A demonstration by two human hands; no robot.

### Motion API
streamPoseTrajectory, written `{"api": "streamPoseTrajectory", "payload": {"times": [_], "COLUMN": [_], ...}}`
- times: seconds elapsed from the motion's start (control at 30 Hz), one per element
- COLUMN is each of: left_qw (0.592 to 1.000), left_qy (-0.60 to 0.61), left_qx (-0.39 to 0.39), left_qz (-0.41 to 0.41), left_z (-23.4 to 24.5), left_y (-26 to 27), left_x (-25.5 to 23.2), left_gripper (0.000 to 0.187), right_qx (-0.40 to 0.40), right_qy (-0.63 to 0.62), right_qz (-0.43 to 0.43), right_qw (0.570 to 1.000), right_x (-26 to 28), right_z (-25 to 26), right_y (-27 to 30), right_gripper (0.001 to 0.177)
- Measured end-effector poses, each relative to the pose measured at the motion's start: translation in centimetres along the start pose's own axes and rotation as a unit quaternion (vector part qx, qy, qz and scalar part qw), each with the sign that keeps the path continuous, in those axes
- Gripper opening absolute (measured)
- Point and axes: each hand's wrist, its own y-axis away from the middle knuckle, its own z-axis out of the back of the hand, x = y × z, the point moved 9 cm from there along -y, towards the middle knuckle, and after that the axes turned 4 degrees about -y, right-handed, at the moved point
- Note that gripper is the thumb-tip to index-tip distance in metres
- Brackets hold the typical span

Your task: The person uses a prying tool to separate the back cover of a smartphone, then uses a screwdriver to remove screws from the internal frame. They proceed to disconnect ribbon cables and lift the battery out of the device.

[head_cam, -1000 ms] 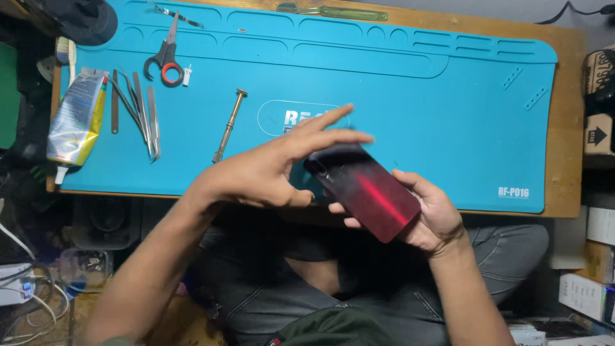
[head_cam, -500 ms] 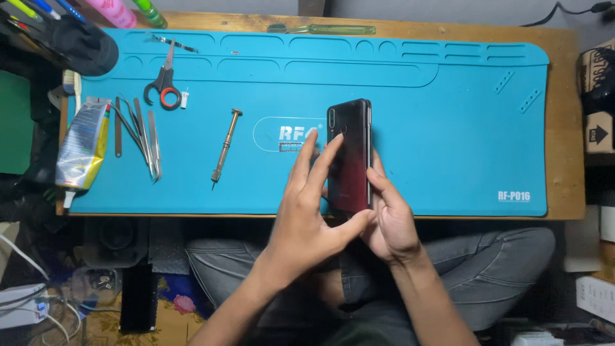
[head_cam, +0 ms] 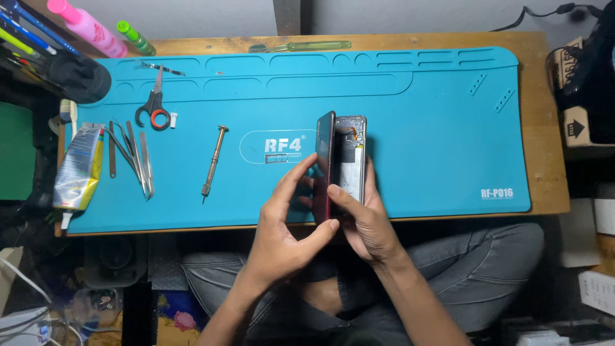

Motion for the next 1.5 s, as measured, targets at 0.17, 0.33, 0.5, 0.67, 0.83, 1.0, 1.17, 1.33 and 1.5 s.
{"api": "streamPoseTrajectory", "payload": {"times": [0.17, 0.33, 0.5, 0.67, 0.83, 1.0, 1.17, 1.33, 1.5], "left_qw": [1.000, 0.978, 0.936, 0.935, 0.941, 0.940, 0.950, 0.952, 0.970], "left_qy": [-0.011, -0.125, -0.259, -0.261, -0.249, -0.253, -0.216, -0.208, -0.200], "left_qx": [-0.007, -0.121, -0.063, -0.049, -0.046, -0.037, -0.009, 0.011, 0.051], "left_qz": [-0.008, -0.114, -0.229, -0.233, -0.226, -0.228, -0.225, -0.226, -0.130], "left_z": [0.8, 2.3, 0.5, 0.1, 0.0, -0.1, 0.2, 0.1, 0.0], "left_y": [-0.4, -2.1, -4.9, -6.2, -6.5, -6.5, -7.4, -8.0, -9.4], "left_x": [-0.9, -4.3, -5.3, -3.8, -3.2, -3.0, -3.2, -3.4, -1.8], "left_gripper": [0.077, 0.042, 0.013, 0.009, 0.004, 0.005, 0.009, 0.008, 0.010], "right_qx": [0.022, 0.047, 0.030, 0.015, 0.023, 0.016, 0.038, 0.036, 0.031], "right_qy": [0.032, 0.072, 0.180, 0.222, 0.260, 0.306, 0.318, 0.331, 0.346], "right_qz": [0.018, 0.038, 0.113, 0.110, 0.126, 0.132, 0.144, 0.147, 0.121], "right_qw": [0.999, 0.996, 0.977, 0.969, 0.957, 0.942, 0.936, 0.932, 0.930], "right_x": [0.3, -0.6, -0.2, 0.4, 0.5, 0.9, 1.4, 1.3, 1.1], "right_z": [-0.5, 0.2, 1.7, 0.4, 0.4, 0.0, -1.8, -1.4, -1.5], "right_y": [0.1, 0.4, 0.6, 0.9, 0.8, 1.0, 1.2, 1.0, 1.0], "right_gripper": [0.082, 0.085, 0.119, 0.113, 0.113, 0.113, 0.109, 0.111, 0.110]}}
